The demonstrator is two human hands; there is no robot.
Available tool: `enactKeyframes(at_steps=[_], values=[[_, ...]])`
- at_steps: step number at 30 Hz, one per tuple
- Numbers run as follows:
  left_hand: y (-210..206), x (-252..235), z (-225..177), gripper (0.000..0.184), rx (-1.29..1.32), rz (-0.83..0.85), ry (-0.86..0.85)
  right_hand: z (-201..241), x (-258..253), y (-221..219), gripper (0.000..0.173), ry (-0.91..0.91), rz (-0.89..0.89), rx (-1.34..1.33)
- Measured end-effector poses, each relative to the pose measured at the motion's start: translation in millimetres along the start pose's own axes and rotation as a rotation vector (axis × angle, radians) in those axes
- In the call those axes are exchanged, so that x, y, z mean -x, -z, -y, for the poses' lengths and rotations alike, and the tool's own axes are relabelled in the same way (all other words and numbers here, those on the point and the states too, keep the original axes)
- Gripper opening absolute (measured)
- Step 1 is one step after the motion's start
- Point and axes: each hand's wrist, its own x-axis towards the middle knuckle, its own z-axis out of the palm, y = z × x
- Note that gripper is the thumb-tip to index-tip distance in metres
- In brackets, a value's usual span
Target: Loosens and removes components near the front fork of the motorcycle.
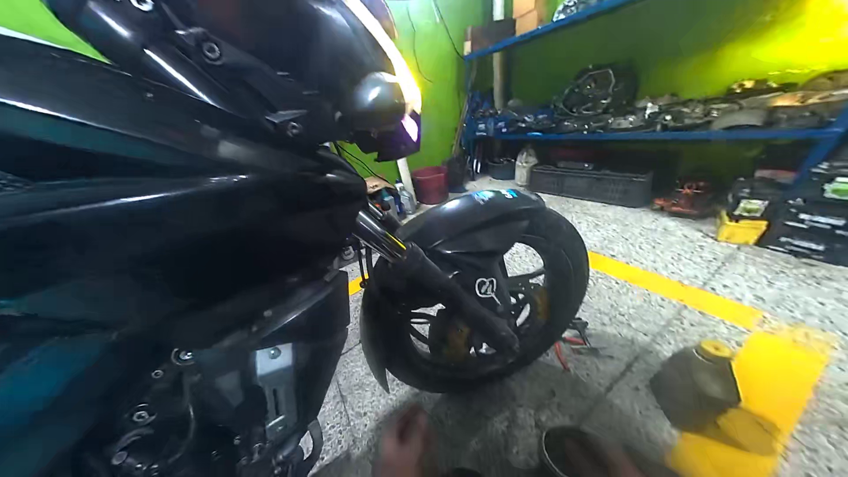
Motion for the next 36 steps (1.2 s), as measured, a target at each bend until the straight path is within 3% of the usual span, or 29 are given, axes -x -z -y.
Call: enactKeyframes(at_steps=[2, 4, 8, 11, 15, 19, 22, 29, 32, 36], values=[[7.9, -52.8, -28.1, 0.039, -0.072, -0.253, -0.224, 106.6, -28.6, -31.2, 0.035, 0.245, 0.001, -0.222], [15.0, -97.6, -49.5, 0.039, -0.063, -0.404, -0.383, 181.2, -60.3, -67.6, 0.037, 0.421, -0.025, -0.247], [19.6, -136.6, -68.4, 0.035, 0.011, -0.364, -0.376, 249.9, -99.4, -114.6, 0.046, 0.436, 0.02, -0.172], [20.4, -140.1, -65.5, 0.026, 0.091, -0.257, -0.475, 245.4, -108.6, -136.0, 0.034, 0.486, -0.15, -0.273], [14.0, -138.9, -68.2, 0.013, 0.153, -0.129, -0.606, 226.4, -120.3, -136.5, 0.026, 0.59, -0.181, -0.478], [14.6, -149.7, -69.5, 0.015, 0.184, -0.139, -0.709, 227.5, -128.8, -131.3, 0.024, 0.716, -0.209, -0.341], [13.8, -154.6, -73.7, 0.02, 0.229, -0.242, -0.68, 231.3, -132.0, -127.6, 0.023, 0.769, -0.178, -0.256], [-2.1, -159.0, -78.8, 0.008, 0.256, -0.293, -0.793, 223.9, -131.8, -132.4, 0.029, 0.577, -0.192, -0.651], [-4.5, -162.2, -70.4, 0.007, 0.29, -0.395, -0.802, 225.8, -130.9, -142.4, 0.023, 0.586, -0.223, -0.722], [-10.9, -168.4, -66.1, 0.01, 0.308, -0.388, -0.82, 231.2, -128.6, -154.4, 0.019, 0.513, -0.276, -0.834]])
